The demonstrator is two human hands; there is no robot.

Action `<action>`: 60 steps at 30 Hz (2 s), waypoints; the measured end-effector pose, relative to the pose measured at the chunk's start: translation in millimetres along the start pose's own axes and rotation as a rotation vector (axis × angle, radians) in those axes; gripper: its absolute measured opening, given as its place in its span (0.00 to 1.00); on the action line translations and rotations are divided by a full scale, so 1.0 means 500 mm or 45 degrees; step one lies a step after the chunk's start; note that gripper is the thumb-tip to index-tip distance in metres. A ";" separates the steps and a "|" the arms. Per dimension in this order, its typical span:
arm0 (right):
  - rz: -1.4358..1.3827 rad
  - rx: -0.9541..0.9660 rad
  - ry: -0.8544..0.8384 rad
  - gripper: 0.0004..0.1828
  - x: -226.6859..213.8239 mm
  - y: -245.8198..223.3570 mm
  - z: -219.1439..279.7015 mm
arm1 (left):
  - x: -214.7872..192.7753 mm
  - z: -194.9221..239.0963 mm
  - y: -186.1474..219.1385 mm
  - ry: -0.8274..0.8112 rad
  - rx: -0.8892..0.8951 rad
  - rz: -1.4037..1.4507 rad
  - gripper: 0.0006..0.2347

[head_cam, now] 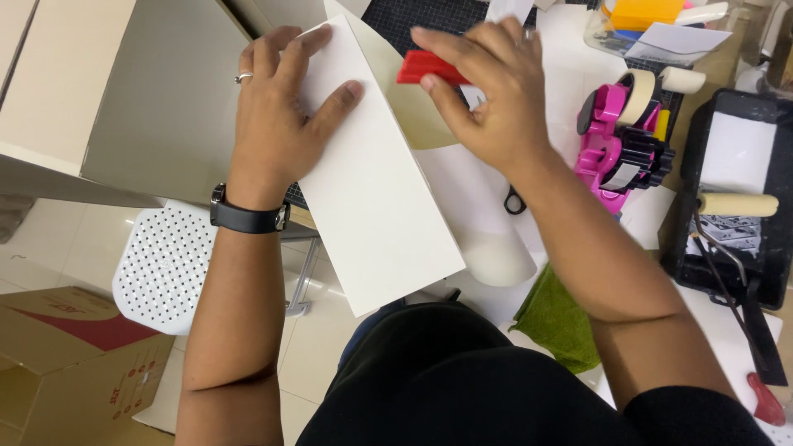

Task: The person wraps a white rectangular box with white paper, smooths the edges with a red plastic scraper, trims excess paper with scissors, and presses the seams flat. The person repeats smoothing and trimming steps to finish the wrap.

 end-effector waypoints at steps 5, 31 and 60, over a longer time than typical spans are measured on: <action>0.237 -0.352 -0.016 0.16 -0.007 -0.005 -0.073 | 0.001 -0.004 -0.001 0.009 0.019 -0.008 0.21; 0.423 -0.665 -0.141 0.19 0.002 -0.025 -0.109 | 0.004 0.000 -0.017 0.032 0.021 -0.069 0.22; 0.477 -0.768 -0.198 0.19 -0.021 -0.044 -0.119 | 0.000 -0.004 -0.006 0.042 0.017 -0.042 0.21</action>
Point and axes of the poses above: each hand's wrist, its own z-axis away from the middle knuckle, its own x-axis out of the palm, y = z × x, the point moved 3 cm from there along -z, towards the middle knuckle, and after that the axes turned 6 degrees about z, right-handed, at the moved point
